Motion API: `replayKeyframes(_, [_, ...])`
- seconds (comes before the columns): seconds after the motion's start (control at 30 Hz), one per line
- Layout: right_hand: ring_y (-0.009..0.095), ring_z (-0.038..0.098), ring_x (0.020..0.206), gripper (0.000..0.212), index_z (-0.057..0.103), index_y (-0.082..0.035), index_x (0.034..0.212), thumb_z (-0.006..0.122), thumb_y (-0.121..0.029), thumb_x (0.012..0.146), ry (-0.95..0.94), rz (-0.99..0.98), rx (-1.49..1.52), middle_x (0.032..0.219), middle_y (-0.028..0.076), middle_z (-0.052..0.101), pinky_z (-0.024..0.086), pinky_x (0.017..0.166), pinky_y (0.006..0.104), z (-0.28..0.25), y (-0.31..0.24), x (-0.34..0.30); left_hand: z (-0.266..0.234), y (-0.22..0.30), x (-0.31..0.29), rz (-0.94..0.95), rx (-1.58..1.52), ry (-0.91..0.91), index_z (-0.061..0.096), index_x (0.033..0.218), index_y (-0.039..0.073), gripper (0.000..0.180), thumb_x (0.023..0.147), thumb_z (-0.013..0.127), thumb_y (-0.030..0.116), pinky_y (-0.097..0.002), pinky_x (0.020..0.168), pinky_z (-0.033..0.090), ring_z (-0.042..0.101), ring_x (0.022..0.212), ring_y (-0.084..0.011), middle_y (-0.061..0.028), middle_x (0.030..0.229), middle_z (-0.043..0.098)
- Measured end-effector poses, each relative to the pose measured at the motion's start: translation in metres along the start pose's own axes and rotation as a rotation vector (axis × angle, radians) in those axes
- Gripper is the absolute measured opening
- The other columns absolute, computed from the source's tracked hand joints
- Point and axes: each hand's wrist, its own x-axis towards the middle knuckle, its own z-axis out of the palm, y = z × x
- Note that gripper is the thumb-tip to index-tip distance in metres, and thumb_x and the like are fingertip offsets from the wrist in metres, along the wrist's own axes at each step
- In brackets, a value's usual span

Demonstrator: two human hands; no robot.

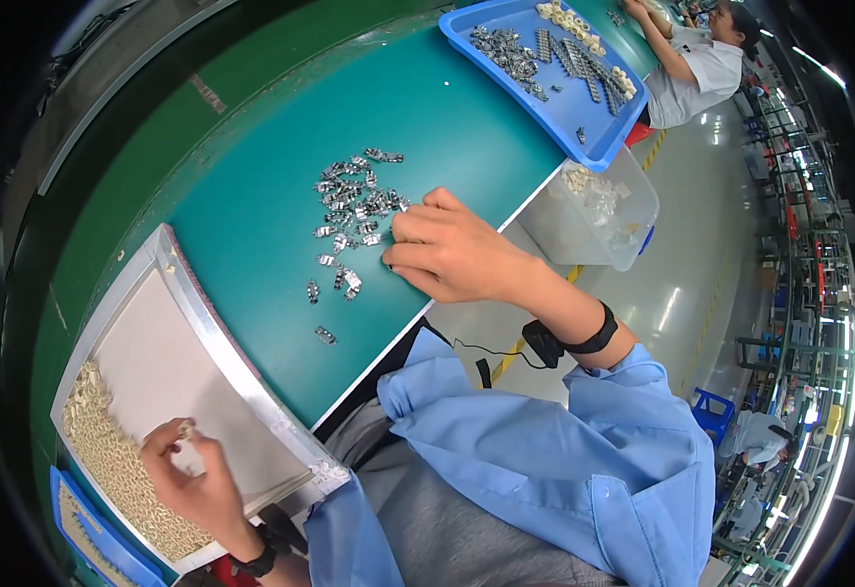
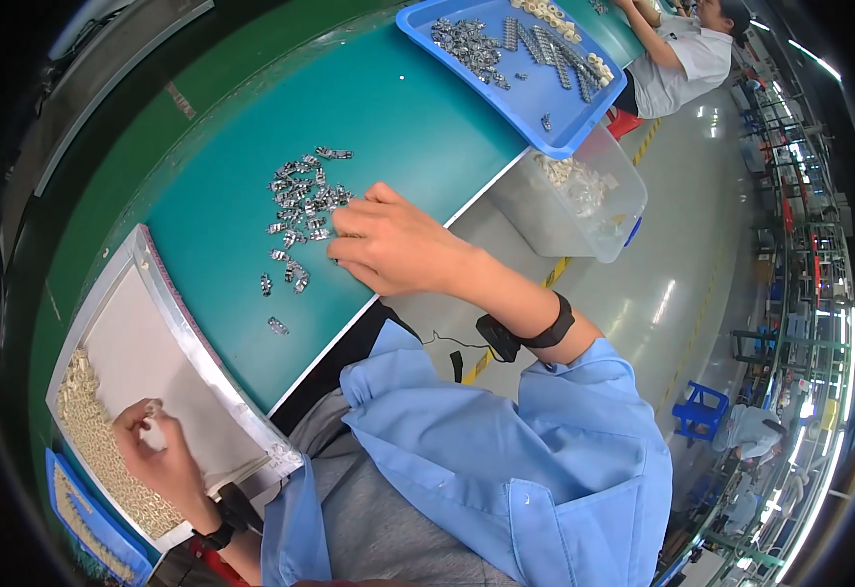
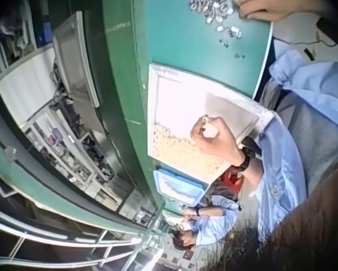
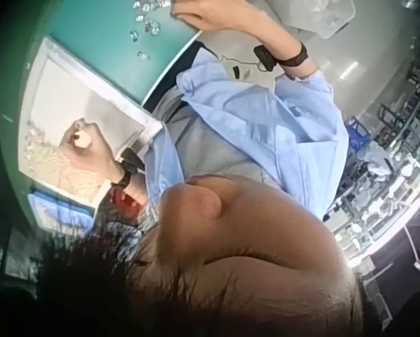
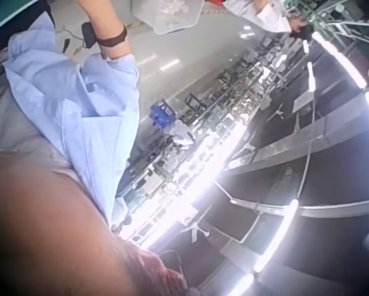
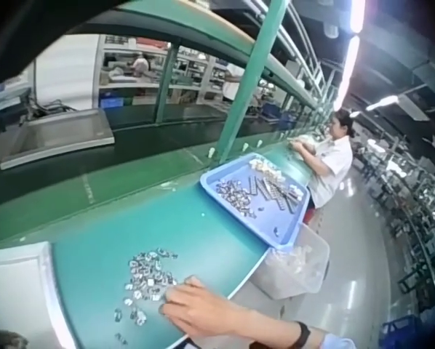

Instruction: The person picks up a white plastic component and a metal connector by hand, fits the connector into the component, and places the assembled unit onto a tray, repeating the process several times.

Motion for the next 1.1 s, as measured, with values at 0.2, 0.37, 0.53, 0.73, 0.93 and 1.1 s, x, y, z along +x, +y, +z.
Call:
replayKeyframes(0.2, [0.020, 0.057, 0.080, 0.012, 0.069, -0.010, 0.093, 0.077, -0.014, 0.084, 0.006, 0.007, 0.100, 0.083, 0.004, 0.052, 0.039, 0.083, 0.0373, 0.025, -0.019, 0.007, 0.025, 0.041, -0.006, 0.052, -0.244, -0.085, 0.064, 0.101, -0.002, 0.022, 0.080, 0.065, -0.007, -0.0351, 0.079, 0.051, 0.065, 0.087, -0.0242, -0.0119, 0.094, 0.068])
replayKeyframes(0.37, [0.020, 0.057, 0.079, 0.014, 0.069, -0.010, 0.093, 0.078, -0.016, 0.084, 0.204, 0.094, 0.101, 0.084, 0.003, 0.056, 0.038, 0.082, 0.0375, 0.023, -0.036, 0.001, 0.029, 0.044, -0.010, 0.169, -0.266, -0.163, 0.065, 0.102, -0.003, 0.023, 0.080, 0.067, -0.006, -0.0354, 0.079, 0.052, 0.065, 0.086, -0.0270, -0.0138, 0.094, 0.068])
replayKeyframes(0.53, [0.019, 0.056, 0.075, 0.016, 0.069, -0.010, 0.093, 0.080, -0.017, 0.084, 0.267, 0.315, 0.018, 0.084, 0.002, 0.060, 0.036, 0.081, 0.0373, 0.037, -0.041, -0.008, 0.034, 0.041, -0.014, 0.137, -0.323, -0.188, 0.065, 0.103, -0.003, 0.023, 0.081, 0.066, -0.006, -0.0349, 0.079, 0.052, 0.065, 0.086, -0.0273, -0.0142, 0.093, 0.069])
replayKeyframes(0.73, [0.018, 0.056, 0.073, 0.014, 0.068, -0.009, 0.093, 0.080, -0.011, 0.085, 0.304, 0.305, 0.091, 0.081, 0.001, 0.059, 0.035, 0.082, 0.0368, 0.040, -0.045, -0.007, 0.038, 0.044, -0.016, 0.125, -0.318, -0.199, 0.066, 0.104, -0.003, 0.023, 0.081, 0.067, -0.006, -0.0353, 0.079, 0.052, 0.065, 0.086, -0.0279, -0.0147, 0.094, 0.070])
replayKeyframes(0.93, [0.019, 0.056, 0.072, 0.019, 0.067, -0.008, 0.096, 0.081, -0.008, 0.084, 0.307, 0.109, 0.368, 0.080, 0.002, 0.058, 0.039, 0.080, 0.0364, 0.019, -0.068, 0.017, 0.042, 0.049, -0.011, 0.131, -0.402, -0.231, 0.067, 0.106, -0.003, 0.025, 0.081, 0.068, -0.006, -0.0371, 0.080, 0.052, 0.065, 0.089, -0.0295, -0.0155, 0.097, 0.070])
replayKeyframes(1.1, [0.021, 0.054, 0.069, 0.019, 0.066, -0.005, 0.094, 0.081, -0.008, 0.083, 0.323, -0.217, 0.422, 0.078, 0.004, 0.055, 0.043, 0.070, 0.0375, 0.004, -0.089, 0.046, 0.043, 0.054, -0.002, 0.245, -0.485, -0.322, 0.069, 0.108, -0.004, 0.028, 0.080, 0.070, -0.006, -0.0389, 0.081, 0.051, 0.064, 0.090, -0.0308, -0.0157, 0.100, 0.069])
